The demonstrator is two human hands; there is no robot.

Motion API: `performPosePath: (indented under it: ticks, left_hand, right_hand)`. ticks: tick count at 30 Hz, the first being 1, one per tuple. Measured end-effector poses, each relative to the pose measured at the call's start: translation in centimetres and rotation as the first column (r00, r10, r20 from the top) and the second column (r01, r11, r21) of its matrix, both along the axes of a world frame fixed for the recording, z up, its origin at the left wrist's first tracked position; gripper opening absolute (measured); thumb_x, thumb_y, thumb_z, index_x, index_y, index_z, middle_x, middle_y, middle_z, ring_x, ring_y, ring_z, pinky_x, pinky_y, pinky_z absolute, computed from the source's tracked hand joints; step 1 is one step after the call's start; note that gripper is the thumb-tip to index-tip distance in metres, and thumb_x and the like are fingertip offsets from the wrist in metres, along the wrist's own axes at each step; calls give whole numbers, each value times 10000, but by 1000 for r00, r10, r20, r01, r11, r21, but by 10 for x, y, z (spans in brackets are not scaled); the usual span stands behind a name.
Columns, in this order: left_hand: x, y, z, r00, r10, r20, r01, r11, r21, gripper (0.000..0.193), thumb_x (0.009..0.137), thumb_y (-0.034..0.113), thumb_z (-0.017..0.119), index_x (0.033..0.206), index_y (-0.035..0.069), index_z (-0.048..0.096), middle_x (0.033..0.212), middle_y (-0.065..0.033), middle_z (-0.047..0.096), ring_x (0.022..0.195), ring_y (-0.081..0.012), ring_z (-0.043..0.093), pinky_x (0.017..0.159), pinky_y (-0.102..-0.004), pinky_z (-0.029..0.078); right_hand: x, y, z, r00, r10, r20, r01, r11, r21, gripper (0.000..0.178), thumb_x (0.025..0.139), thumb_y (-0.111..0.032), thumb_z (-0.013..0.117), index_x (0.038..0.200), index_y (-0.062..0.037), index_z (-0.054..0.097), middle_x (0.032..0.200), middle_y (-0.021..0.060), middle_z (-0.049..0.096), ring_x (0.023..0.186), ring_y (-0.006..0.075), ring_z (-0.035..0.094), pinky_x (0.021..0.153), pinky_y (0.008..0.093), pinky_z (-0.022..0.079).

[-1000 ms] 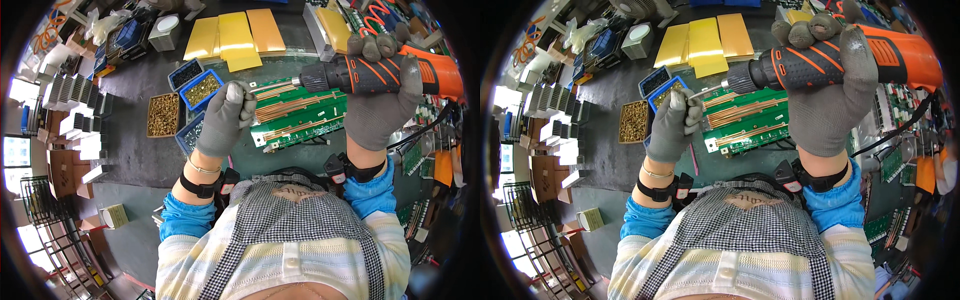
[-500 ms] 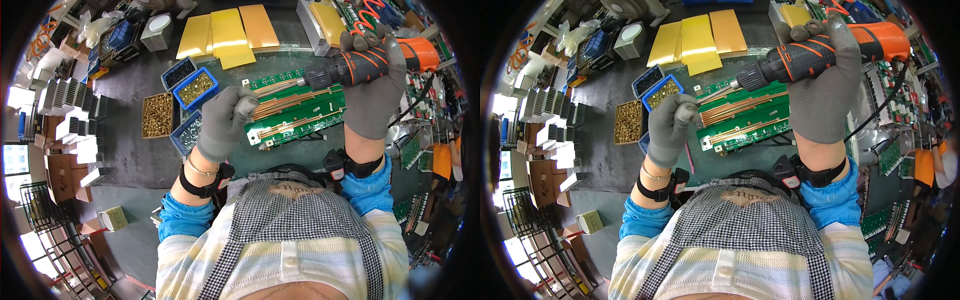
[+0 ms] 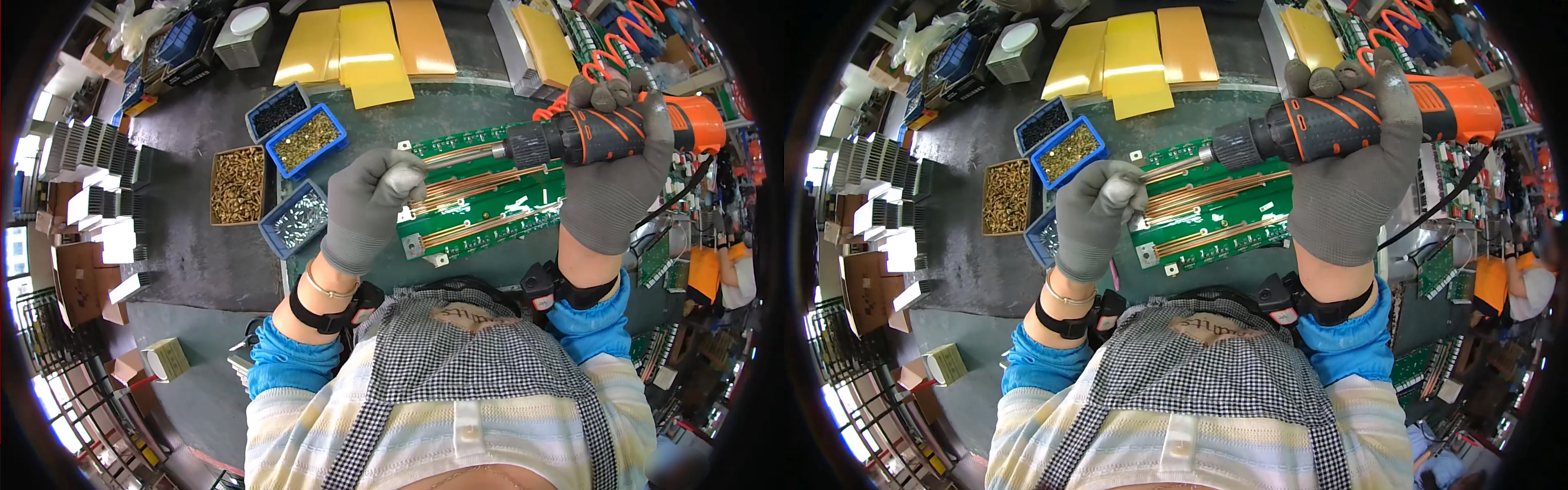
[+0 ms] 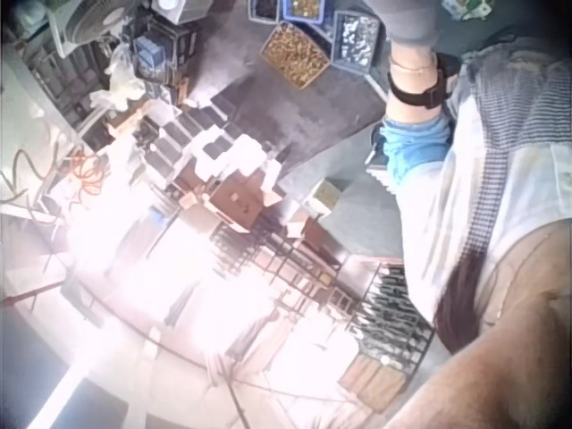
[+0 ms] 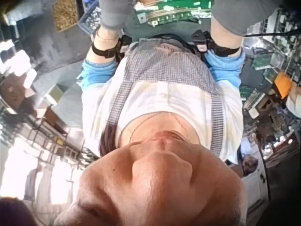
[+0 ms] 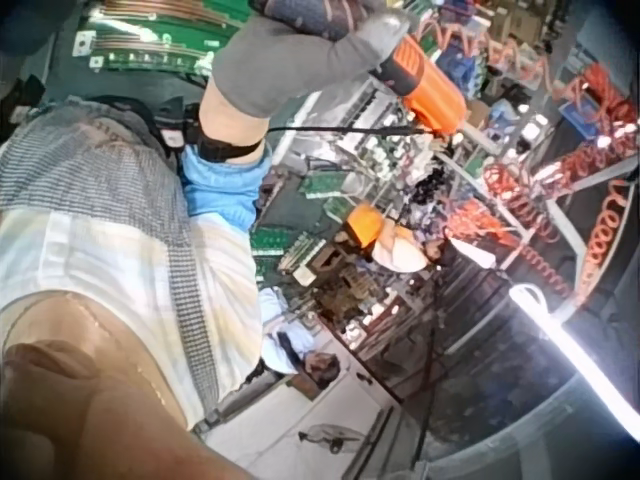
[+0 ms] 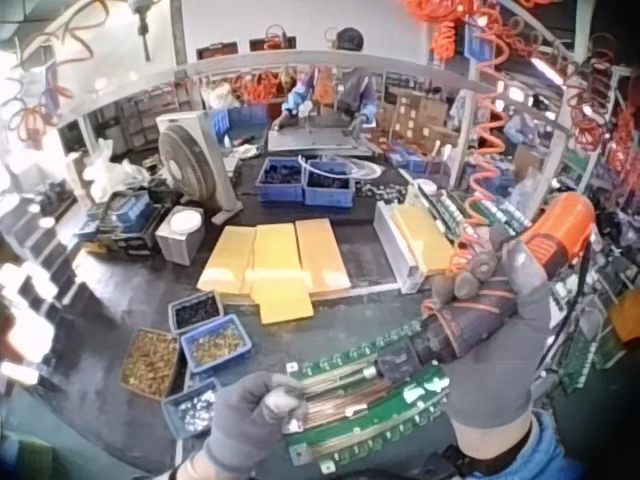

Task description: Assembling and securing components on a large green circuit board using an electric screwdriver.

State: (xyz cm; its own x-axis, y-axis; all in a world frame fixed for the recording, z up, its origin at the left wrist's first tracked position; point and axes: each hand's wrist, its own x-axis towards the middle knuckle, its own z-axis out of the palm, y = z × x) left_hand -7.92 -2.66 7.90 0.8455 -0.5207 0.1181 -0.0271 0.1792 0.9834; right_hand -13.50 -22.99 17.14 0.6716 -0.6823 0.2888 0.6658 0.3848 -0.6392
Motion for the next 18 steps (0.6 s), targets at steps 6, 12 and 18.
performPosePath:
  ticks: [6,12,18]
  left_hand:
    - [-1,-4,1,996,51,-68,-51,999,12,409,813,352,659,950,-27,587,698,-51,611,550,-64,494,484,-195,412]
    - [15,0,0,906,333,262,-392,893,220,367,884,241,592,1151,-5,538,760,21,527,634,-42,465,584,-171,390]
    - [37,15,-15,954,-24,299,-133,860,493,468,777,353,675,1114,43,580,824,-53,494,774,-157,504,716,-275,431]
  right_hand:
    - [4,0,0,995,-89,-49,88,996,-24,252,862,-223,569,1012,-29,510,820,69,547,733,175,587,849,451,494]
    - [-6,-17,14,998,36,42,-29,988,-151,251,870,-223,541,1025,-27,521,866,89,560,746,203,587,855,482,478]
    - [-3,-43,13,984,146,-99,-171,923,-344,261,863,-215,523,1022,-9,535,907,102,559,810,232,576,841,483,475]
